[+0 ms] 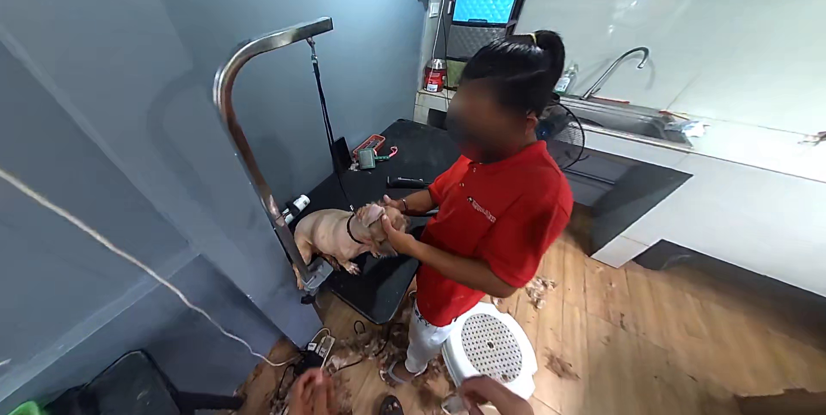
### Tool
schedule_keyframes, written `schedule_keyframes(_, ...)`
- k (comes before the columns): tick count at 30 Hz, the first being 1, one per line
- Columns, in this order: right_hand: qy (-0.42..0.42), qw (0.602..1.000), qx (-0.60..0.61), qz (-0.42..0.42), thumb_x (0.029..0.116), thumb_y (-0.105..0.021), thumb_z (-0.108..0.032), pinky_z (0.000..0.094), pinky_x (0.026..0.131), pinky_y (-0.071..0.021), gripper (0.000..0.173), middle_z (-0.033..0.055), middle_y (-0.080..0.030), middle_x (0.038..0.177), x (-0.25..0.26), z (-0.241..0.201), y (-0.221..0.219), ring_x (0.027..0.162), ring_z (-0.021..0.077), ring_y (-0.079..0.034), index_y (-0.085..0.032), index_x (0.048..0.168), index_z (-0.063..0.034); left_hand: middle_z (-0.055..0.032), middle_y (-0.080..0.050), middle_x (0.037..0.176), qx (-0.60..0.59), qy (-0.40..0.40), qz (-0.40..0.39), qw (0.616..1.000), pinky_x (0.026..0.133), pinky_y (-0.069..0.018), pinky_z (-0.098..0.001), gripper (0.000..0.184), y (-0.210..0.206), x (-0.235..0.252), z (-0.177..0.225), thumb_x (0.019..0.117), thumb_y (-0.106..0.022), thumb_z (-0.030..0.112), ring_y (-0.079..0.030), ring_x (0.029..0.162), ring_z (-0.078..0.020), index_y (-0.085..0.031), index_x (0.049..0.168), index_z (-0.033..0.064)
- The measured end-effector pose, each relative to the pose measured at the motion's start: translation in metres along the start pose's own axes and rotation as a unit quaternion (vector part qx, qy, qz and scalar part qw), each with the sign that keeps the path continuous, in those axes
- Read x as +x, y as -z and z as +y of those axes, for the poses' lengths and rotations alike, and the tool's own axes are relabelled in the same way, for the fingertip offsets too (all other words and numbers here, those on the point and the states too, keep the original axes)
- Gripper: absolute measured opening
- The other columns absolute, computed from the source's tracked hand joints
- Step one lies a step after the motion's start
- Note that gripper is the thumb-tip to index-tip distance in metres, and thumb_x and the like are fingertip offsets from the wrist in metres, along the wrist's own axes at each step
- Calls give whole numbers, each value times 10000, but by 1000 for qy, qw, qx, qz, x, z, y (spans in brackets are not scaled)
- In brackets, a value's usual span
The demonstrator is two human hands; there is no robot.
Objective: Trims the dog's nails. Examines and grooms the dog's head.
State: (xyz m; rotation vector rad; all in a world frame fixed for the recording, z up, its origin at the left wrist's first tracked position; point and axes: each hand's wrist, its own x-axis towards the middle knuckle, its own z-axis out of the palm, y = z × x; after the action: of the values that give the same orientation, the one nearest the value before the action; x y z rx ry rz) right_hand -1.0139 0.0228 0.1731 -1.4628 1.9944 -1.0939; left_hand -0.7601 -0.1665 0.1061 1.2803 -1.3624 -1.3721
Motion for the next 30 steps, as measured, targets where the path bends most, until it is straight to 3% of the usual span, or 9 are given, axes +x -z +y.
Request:
schedule_keyframes(5,147,984,-1,105,985,-628,-111,340,889,-613,151,80,-741,1034,109,-21,47,974,134,-715,-720,1077,-34,-198,-539,1391,-42,12,-15,999,785,-594,-534,536,-101,93,105,1062,-479,356,-633,1137,-339,-423,1496,46)
schedule_keyframes(8,176,973,31,145,1024,-579,-167,320,806,-637,176,25,-737,1017,163,-30,70,906,102,-713,-711,1107,-84,-213,-401,1538,-41,55,-17,998,855,-538,-647,611,-139,138,132,1045,-481,467,-530,1276,-437,-363,1572,182)
schedule_keyframes(11,184,970,16,155,1038,-544,-203,300,776,-629,205,-13,-734,997,215,-40,90,879,80,-704,-707,1117,-109,-163,-356,1595,-69,117,3,991,915,-478,-692,627,-165,168,142,1027,-478,581,-456,1358,-437,-363,1566,282)
schedule_keyframes(13,188,969,-5,159,999,-580,-180,286,782,-624,191,-23,-733,1007,252,-43,94,893,68,-700,-716,1106,-100,-160,-425,1538,-98,168,22,981,907,-470,-690,640,-180,179,148,1006,-494,632,-488,1320,-428,-369,1545,310)
schedule_keyframes(15,169,977,-15,132,981,-612,-146,277,804,-609,183,-16,-720,1033,285,-51,94,916,63,-685,-714,1125,-97,-191,-559,1354,-114,206,43,971,814,-528,-611,669,-196,188,152,990,-516,645,-595,1145,-399,-341,1520,276)
schedule_keyframes(18,202,978,4,56,958,-549,6,323,907,-598,249,19,-729,1060,342,-40,91,991,103,-692,-712,1131,-69,-207,-598,1268,-114,195,84,971,834,-528,-559,762,-214,200,151,958,-630,586,-613,1083,-357,-284,1520,204)
schedule_keyframes(22,198,979,38,-30,965,-535,2,344,797,-592,250,47,-727,994,406,-30,94,866,126,-683,-723,1116,-64,-193,-626,1190,-107,195,123,967,841,-550,-537,777,-215,217,144,940,-696,523,-641,1040,-323,-293,1487,145)
schedule_keyframes(26,196,969,2,-152,996,-592,-83,340,784,-587,183,55,-723,970,450,-38,104,847,133,-686,-733,1112,-74,-128,-654,1074,-195,239,128,943,751,-575,-452,527,-203,230,143,1003,-634,429,-666,937,-259,-406,1386,149)
schedule_keyframes(30,223,926,-45,-300,1022,-578,-106,366,841,-588,197,73,-752,1012,487,-58,81,901,150,-713,-748,1109,-56,-111,-675,1090,-265,257,115,922,768,-581,-451,351,-184,234,138,1050,-547,384,-679,961,-251,-491,1324,172)
